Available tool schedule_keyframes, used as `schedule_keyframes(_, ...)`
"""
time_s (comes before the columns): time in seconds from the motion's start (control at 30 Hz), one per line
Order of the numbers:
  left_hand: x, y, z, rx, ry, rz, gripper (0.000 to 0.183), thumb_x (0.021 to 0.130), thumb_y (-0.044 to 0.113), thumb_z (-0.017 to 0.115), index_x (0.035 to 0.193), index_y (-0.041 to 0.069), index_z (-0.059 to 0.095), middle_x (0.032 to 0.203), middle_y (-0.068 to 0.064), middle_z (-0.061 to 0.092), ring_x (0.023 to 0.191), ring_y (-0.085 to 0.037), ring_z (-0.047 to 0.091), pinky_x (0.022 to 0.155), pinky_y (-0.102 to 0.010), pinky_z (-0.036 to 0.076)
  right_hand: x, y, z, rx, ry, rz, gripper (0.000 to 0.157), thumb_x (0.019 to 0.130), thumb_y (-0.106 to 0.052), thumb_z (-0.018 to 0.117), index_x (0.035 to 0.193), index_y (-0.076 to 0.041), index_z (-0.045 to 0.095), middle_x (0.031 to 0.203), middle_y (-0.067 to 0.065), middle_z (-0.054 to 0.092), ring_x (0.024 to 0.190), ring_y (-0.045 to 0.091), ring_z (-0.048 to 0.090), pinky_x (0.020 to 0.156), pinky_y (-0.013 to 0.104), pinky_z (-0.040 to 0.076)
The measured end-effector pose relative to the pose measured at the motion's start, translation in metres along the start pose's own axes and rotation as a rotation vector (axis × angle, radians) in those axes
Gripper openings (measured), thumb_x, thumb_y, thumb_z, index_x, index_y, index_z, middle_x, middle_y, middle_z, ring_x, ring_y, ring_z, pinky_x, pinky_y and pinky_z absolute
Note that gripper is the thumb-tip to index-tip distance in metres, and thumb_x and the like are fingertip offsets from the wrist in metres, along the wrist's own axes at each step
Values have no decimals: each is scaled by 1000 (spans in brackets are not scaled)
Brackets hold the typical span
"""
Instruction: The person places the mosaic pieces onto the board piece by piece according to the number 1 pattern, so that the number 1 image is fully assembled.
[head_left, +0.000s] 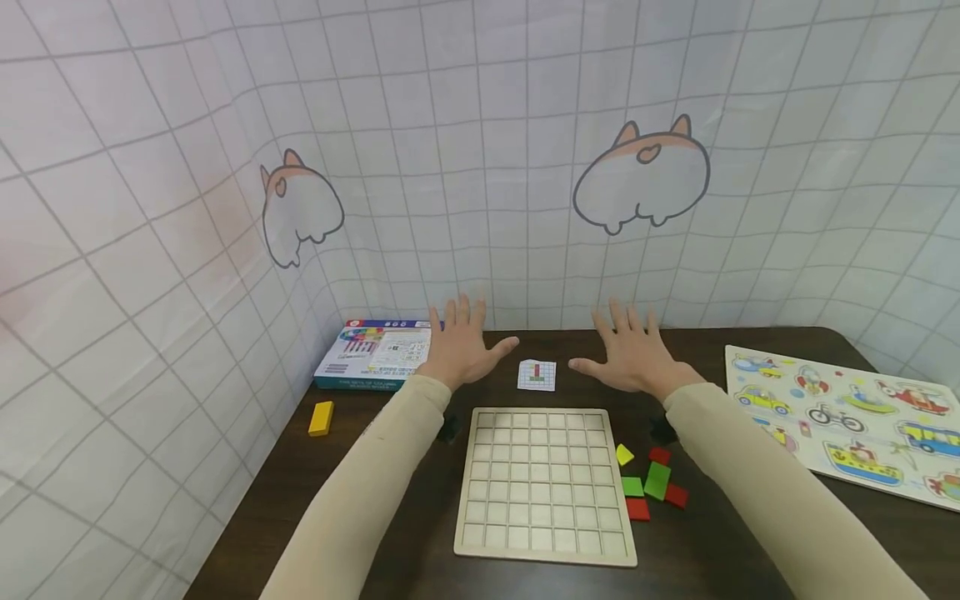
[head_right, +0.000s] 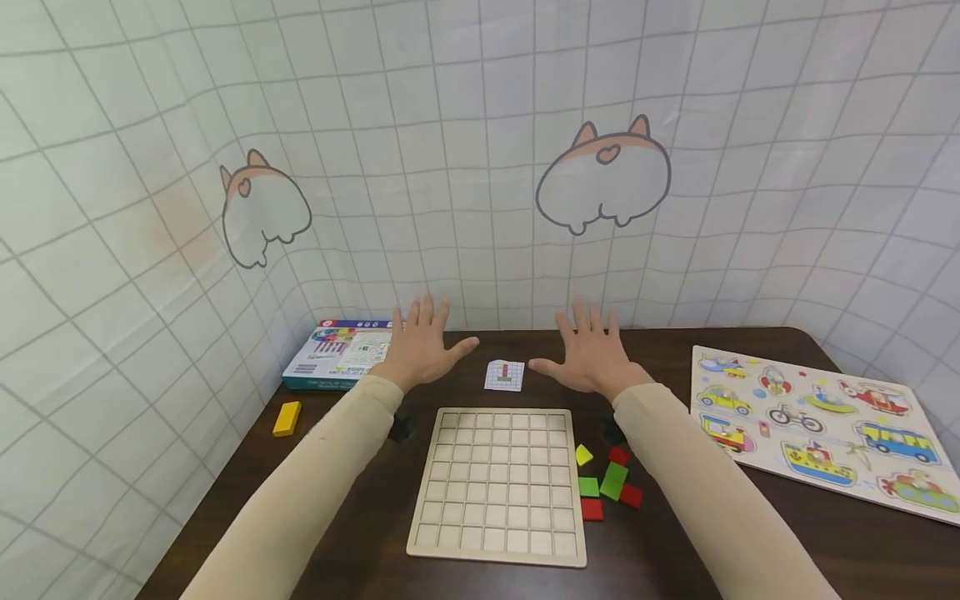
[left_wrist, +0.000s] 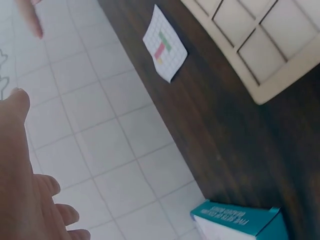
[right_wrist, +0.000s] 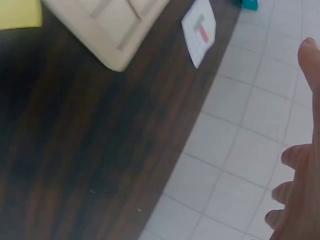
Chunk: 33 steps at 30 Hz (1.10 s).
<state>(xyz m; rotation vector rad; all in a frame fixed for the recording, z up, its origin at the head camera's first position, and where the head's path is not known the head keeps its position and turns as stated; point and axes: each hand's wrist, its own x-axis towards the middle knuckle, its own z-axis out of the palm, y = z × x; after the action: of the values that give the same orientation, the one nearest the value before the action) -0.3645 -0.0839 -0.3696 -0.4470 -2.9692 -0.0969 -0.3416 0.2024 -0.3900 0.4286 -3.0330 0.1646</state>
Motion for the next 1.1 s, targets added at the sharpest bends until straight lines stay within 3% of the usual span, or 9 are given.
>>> schedule_keyframes(0.2,-23,1,18,11,-22,23,97,89,80,24,159,15,5,163,-16,3,150,-36,0,118,-61,2,-27,-1,21,-4,-38,-23,101,88,-77,41,155,-4,23,159,29,8,143,52,12,111,72,6)
schedule_keyframes(0.37,-45,2,41,-17,-38,57,97,89,80,27,159,15,13,163,-15,9,150,-34,5,119,-59,4,-48,-7,33,-30,-67,-64,100,86,-76,46,153,-3,30,157,30,18,141,52,22,111,72,11)
schedule_keyframes(0.57,-71,3,62,-77,-115,83,94,90,77,34,156,11,25,161,-18,19,148,-36,17,118,-60,12,-65,-9,45,95,-93,-99,98,87,-73,48,152,-1,33,155,30,23,138,52,28,109,71,20)
schedule_keyframes(0.7,-85,2,68,-126,-176,72,94,88,76,41,155,10,29,159,-19,24,146,-36,23,117,-60,17,-72,-7,50,206,-160,-80,99,87,-74,48,152,-2,31,155,29,24,136,50,33,105,68,31)
schedule_keyframes(0.83,-95,1,74,-148,-242,49,99,84,79,45,155,12,29,159,-18,25,146,-35,24,117,-59,19,-80,-4,55,265,-215,-46,98,86,-73,50,152,-4,32,155,28,25,134,50,37,101,66,37)
schedule_keyframes(1.1,-102,-9,83,-239,-289,72,94,84,75,50,154,14,34,159,-18,24,147,-35,21,116,-58,20,-93,10,69,350,-171,-36,91,81,-67,64,147,-7,45,154,25,31,133,49,39,101,67,38)
